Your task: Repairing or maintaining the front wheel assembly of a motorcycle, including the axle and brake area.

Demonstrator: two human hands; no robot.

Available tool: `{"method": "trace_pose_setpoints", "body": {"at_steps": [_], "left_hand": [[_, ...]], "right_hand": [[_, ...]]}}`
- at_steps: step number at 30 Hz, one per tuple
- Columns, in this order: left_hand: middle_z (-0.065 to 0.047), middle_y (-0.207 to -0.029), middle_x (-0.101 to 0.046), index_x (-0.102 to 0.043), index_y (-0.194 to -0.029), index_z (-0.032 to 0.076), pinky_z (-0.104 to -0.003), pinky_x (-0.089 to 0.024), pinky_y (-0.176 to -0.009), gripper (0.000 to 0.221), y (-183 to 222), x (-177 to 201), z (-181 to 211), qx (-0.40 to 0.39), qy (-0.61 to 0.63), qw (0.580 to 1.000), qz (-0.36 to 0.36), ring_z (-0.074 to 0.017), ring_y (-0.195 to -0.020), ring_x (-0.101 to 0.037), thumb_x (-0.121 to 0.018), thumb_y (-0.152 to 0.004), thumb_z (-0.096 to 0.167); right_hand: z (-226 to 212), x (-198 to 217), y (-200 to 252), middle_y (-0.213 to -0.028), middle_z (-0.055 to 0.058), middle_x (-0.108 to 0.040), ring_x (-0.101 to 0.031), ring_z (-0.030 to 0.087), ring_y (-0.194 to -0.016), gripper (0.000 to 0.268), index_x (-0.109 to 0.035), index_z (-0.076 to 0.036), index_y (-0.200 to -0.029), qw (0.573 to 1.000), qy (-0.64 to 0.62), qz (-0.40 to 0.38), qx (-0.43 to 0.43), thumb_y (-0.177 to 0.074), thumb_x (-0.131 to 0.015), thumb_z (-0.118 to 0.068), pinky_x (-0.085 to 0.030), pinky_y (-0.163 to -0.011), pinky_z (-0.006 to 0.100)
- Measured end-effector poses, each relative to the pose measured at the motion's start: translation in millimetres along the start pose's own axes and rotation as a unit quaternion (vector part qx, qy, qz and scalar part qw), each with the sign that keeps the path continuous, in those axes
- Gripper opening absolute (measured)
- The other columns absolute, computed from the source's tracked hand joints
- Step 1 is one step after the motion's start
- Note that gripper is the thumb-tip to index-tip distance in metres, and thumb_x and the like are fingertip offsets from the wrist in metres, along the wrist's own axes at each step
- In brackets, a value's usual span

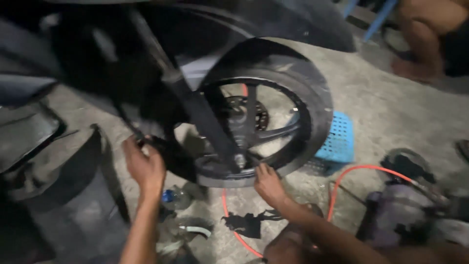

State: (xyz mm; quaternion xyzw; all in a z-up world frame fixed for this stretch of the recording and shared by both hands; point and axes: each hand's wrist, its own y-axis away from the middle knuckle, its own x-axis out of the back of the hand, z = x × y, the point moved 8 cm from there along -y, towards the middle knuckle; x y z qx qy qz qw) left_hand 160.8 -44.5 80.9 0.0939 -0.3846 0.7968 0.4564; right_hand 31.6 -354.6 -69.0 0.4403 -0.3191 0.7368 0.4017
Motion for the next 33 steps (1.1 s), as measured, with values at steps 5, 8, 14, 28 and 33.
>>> {"method": "trace_pose_setpoints", "body": {"at_steps": [5, 8, 14, 28, 33], "left_hand": [[-0.035, -0.124, -0.050, -0.047, -0.137, -0.010, -0.075, -0.046, -0.091, 0.034, -13, 17, 29, 0.020, 0.164, 0.982, -0.090, -0.0626, -0.114, -0.054, -0.037, -0.110, 0.007], [-0.030, -0.133, -0.052, -0.048, -0.140, 0.000, -0.075, -0.042, -0.096, 0.035, -9, 10, 28, 0.044, 0.140, 0.981, -0.127, -0.0574, -0.122, -0.055, -0.045, -0.112, 0.020], [-0.023, -0.120, -0.058, -0.055, -0.128, 0.005, -0.069, -0.050, -0.089, 0.027, -6, 11, 23, 0.056, 0.106, 0.987, -0.104, -0.0527, -0.112, -0.064, -0.052, -0.111, 0.026], [-0.025, -0.104, -0.061, -0.060, -0.115, 0.003, -0.055, -0.060, -0.079, 0.019, -20, 12, 17, 0.045, 0.075, 0.993, -0.083, -0.0541, -0.098, -0.068, -0.059, -0.107, 0.020], [-0.025, -0.103, -0.060, -0.059, -0.112, 0.002, -0.055, -0.061, -0.077, 0.020, -15, 11, 14, 0.047, 0.078, 0.991, -0.092, -0.0535, -0.098, -0.068, -0.059, -0.108, 0.021]], "right_hand": [[37, 27, 15, -0.093, 0.020, -0.065, -0.053, 0.039, -0.093, 0.013, -0.077, -0.009, -0.075, 0.998, 0.035, -0.048, 0.017, -0.076, -0.070, -0.020, -0.043, -0.072, 0.047], [37, 43, 6, -0.098, 0.024, -0.065, -0.054, 0.041, -0.092, 0.013, -0.077, -0.010, -0.080, 0.993, 0.075, -0.077, 0.049, -0.072, -0.075, -0.020, -0.042, -0.071, 0.047], [-22, -12, -4, -0.099, 0.014, -0.065, -0.061, 0.036, -0.099, 0.010, -0.076, -0.005, -0.081, 0.998, -0.062, 0.005, -0.032, -0.083, -0.069, -0.013, -0.047, -0.068, 0.036], [-25, -16, -18, -0.105, 0.017, -0.065, -0.066, 0.032, -0.087, 0.020, -0.068, -0.002, -0.098, 0.989, -0.061, -0.034, -0.134, -0.082, -0.061, -0.013, -0.053, -0.075, 0.036], [-38, 6, -19, -0.088, 0.019, -0.071, -0.067, 0.039, -0.109, 0.016, -0.074, -0.001, -0.091, 0.978, -0.143, 0.057, -0.138, -0.077, -0.068, -0.004, -0.052, -0.089, 0.040]]}}
